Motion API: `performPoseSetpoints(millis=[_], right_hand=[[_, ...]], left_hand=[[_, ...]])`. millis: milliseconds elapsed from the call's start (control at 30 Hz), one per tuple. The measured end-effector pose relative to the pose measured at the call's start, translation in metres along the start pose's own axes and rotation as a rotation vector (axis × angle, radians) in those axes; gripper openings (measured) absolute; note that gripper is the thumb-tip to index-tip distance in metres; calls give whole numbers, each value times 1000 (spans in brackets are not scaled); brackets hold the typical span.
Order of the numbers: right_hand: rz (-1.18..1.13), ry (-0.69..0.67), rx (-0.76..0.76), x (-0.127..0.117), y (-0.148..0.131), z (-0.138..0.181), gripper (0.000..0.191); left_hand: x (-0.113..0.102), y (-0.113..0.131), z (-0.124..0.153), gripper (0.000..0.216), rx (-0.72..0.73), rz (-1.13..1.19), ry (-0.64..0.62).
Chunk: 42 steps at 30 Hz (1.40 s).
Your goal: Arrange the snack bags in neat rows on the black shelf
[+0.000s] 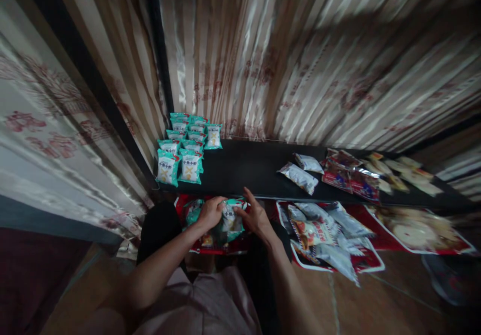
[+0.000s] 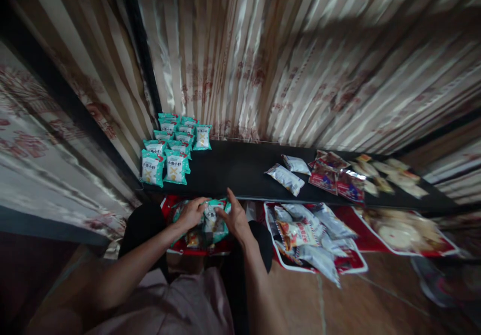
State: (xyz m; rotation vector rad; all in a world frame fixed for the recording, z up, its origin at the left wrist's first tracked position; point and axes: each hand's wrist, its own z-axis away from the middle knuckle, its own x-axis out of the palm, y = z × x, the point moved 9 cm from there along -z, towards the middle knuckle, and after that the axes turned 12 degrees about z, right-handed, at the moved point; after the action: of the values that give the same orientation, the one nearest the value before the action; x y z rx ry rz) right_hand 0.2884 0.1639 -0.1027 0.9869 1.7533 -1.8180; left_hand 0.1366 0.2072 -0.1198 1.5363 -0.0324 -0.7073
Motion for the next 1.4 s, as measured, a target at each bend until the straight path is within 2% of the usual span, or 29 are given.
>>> performPoseSetpoints(millis=[67,100,267,400,533,667,833,1033,1233,1400], right_hand=[[-163,-13,92,2,6,1,85],[-225,-46,110,5,4,1,85],[-324,-260,60,9,-25,0,53],[-423,-271,88,9,-33,-11,56],[-477,-236,94,15,-30,-33,54],[-442,-110,104,13,-20,-67,50],[-378,-43,102,17,-11,-110,49],[-355,-10,83,30,-8,-152,50],[-374,39,65,38,-12,-186,51],[-298,57,39,45,-16,-211,52]], left_hand=[[-16,9,-5,31,-1,11,27],[-23,14,-8,31,1,16,39],[-44,35,-25,31,43,-2,77],[-51,39,-40,29,51,11,112],[-60,36,-54,31,46,79,225],[-64,31,-65,41,78,141,356],[-49,32,-72,45,204,39,401],[-36,22,-87,48,186,-88,441],[-42,14,-109,49,104,-137,447],[-48,16,-124,50,102,-207,455]])
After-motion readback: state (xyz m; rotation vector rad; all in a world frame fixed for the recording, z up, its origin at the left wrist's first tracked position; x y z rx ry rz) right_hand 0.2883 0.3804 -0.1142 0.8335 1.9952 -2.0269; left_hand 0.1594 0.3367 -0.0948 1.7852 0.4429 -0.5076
